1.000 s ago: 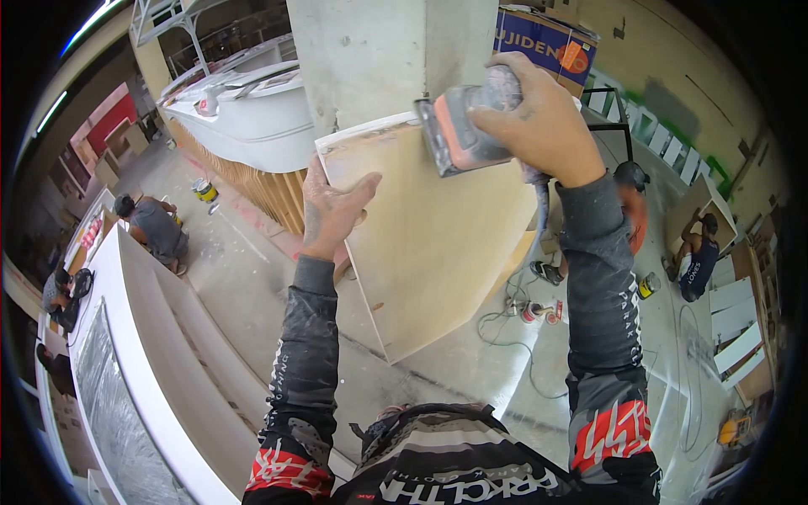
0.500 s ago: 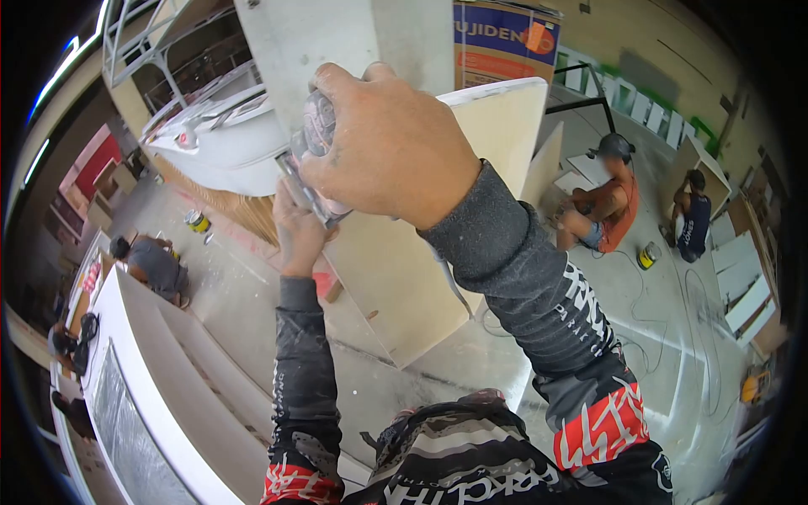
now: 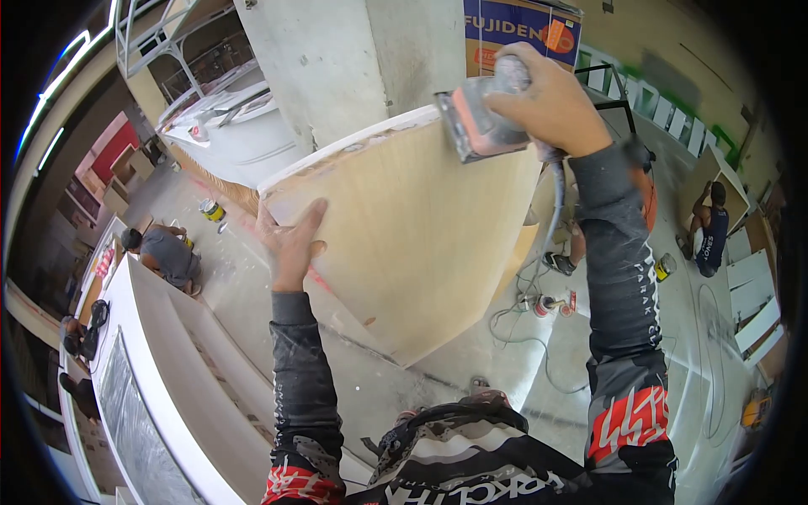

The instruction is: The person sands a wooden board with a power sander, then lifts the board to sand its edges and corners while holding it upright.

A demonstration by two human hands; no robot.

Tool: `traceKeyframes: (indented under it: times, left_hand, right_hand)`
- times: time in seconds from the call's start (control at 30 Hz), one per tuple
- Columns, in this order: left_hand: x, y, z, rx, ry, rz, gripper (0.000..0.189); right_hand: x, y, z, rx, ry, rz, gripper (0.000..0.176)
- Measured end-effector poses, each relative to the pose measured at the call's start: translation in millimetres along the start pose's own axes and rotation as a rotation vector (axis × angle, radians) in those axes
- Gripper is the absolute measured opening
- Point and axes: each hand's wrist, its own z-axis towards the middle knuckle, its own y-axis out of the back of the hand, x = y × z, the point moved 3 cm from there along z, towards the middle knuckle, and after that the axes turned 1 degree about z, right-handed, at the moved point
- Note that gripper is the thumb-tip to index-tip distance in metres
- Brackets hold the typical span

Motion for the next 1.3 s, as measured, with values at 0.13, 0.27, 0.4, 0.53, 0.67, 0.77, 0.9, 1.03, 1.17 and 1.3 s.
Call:
traceKeyframes:
  times: [0.13, 0.27, 0.4, 0.53, 0.67, 0.77, 0.9, 1.03, 1.17, 1.3]
  left_hand:
    - [10, 7, 3, -0.035, 0.027, 0.017, 0.055]
    - [14, 9, 4, -0.038, -0.016, 0.02, 0.051]
    - [8, 5, 2, -0.049, -0.011, 0.016, 0.048]
    - [4, 8, 2, -0.029, 0.013, 0.056, 0.05]
    - [6, 10, 3, -0.014, -0.003, 0.083, 0.054]
    - [3, 4, 3, -0.019, -0.001, 0.029, 0.054]
    - [6, 5, 2, 0.012, 0.002, 0.002, 0.052]
    - [-4, 2, 3, -0.008, -0.021, 0.081, 0.051]
    - [-2, 1, 2, 0.023, -0.023, -0.004, 0.05]
    - [2, 0, 1, 0.019, -0.006, -0.056, 0.049]
  right_hand:
    - [-45, 9, 6, 0.045, -0.116, 0.026, 0.063]
    - [-69, 12, 8, 0.022, -0.183, 0.056, 0.063]
    - [-54, 8, 1, 0.032, -0.127, 0.083, 0.063]
    - [-10, -1, -4, -0.005, -0.028, 0.015, 0.063]
    - [31, -6, -9, -0.01, 0.013, 0.059, 0.06]
    - [51, -11, -10, -0.05, 0.079, 0.066, 0.06]
    - [74, -15, -14, -0.055, 0.125, 0.069, 0.061]
    - [94, -14, -18, -0.016, 0.098, 0.073, 0.062]
    - [79, -14, -16, -0.056, 0.115, 0.03, 0.061]
    - [62, -7, -8, -0.004, 0.037, 0.031, 0.057]
